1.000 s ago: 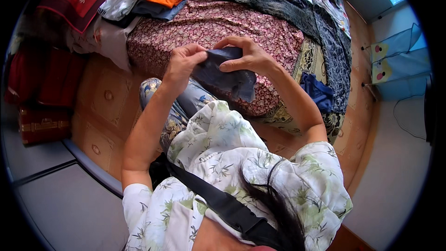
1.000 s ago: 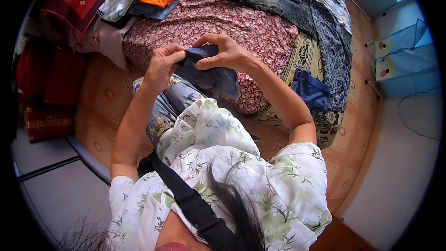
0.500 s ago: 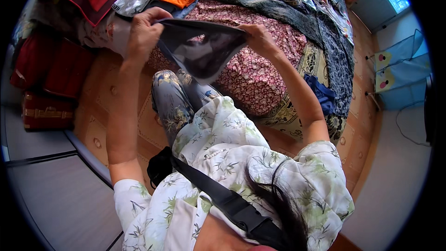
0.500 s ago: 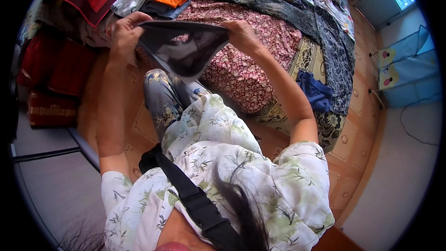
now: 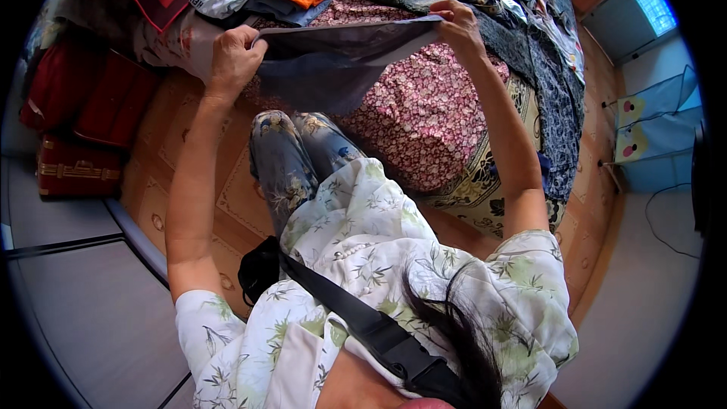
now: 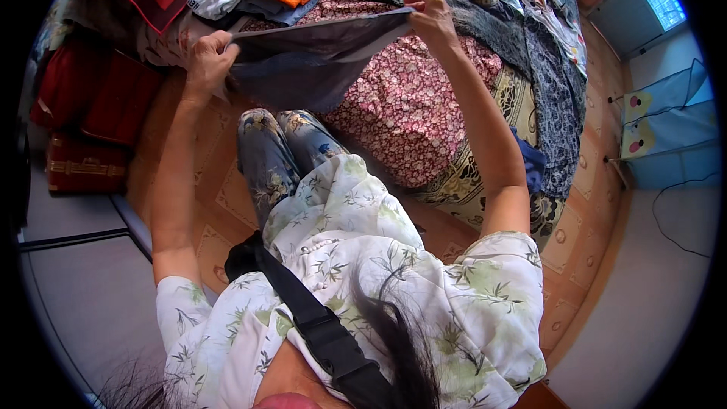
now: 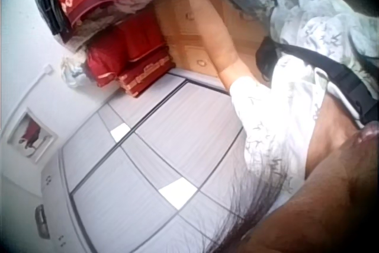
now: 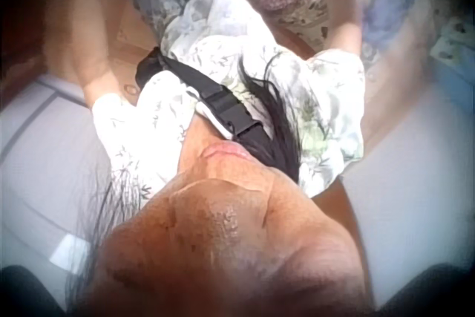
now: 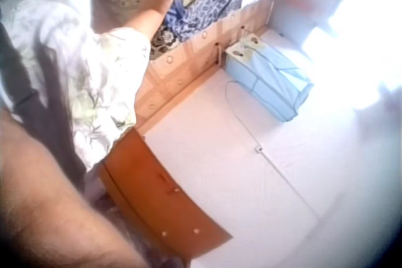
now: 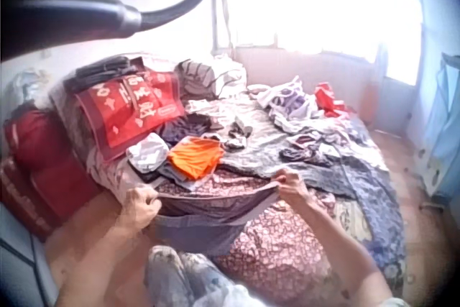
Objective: The person folds an orange shirt, a white t-shirt, blue shorts, and a patterned piece of clothing by hand on a bed, placing each folded item onto a growing stack.
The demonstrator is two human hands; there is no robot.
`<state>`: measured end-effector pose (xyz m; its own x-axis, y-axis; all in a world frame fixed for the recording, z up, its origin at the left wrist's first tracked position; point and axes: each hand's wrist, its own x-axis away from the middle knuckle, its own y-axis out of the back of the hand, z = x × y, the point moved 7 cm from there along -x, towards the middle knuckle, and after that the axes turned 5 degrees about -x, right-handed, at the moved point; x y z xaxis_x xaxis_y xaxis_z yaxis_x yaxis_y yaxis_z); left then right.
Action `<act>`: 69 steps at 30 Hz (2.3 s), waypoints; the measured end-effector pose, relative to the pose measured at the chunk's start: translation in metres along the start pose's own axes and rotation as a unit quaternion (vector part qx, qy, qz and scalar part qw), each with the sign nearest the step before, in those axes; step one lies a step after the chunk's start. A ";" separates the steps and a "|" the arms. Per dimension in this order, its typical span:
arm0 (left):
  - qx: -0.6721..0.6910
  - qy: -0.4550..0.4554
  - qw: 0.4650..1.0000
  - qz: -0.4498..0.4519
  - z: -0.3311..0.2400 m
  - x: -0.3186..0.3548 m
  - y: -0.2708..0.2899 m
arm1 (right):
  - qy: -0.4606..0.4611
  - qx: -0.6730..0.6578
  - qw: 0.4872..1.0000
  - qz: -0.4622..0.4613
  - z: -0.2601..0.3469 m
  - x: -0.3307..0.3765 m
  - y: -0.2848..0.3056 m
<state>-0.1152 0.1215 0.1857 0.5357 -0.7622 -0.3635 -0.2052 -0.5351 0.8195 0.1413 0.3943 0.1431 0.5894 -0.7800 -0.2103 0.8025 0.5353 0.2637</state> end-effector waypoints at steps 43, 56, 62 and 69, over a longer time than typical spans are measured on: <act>0.320 0.013 0.928 0.188 0.039 -0.045 -0.029 | -0.062 -0.237 0.953 0.178 0.013 -0.035 0.026; 0.374 0.122 0.912 0.114 0.005 -0.017 -0.033 | 0.078 0.049 0.994 0.066 0.020 -0.030 0.041; 0.165 -0.009 0.985 0.043 -0.088 -0.009 -0.019 | 0.149 0.208 0.965 0.062 0.087 0.032 -0.050; 0.463 0.002 0.868 0.181 -0.122 0.011 -0.031 | 0.230 0.126 0.963 0.058 0.133 0.061 -0.101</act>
<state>-0.0033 0.1742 0.2107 0.3020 -0.9409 -0.1531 -0.9294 -0.3264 0.1724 0.0844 0.2492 0.2292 0.6999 -0.4625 -0.5443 0.7141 0.4695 0.5193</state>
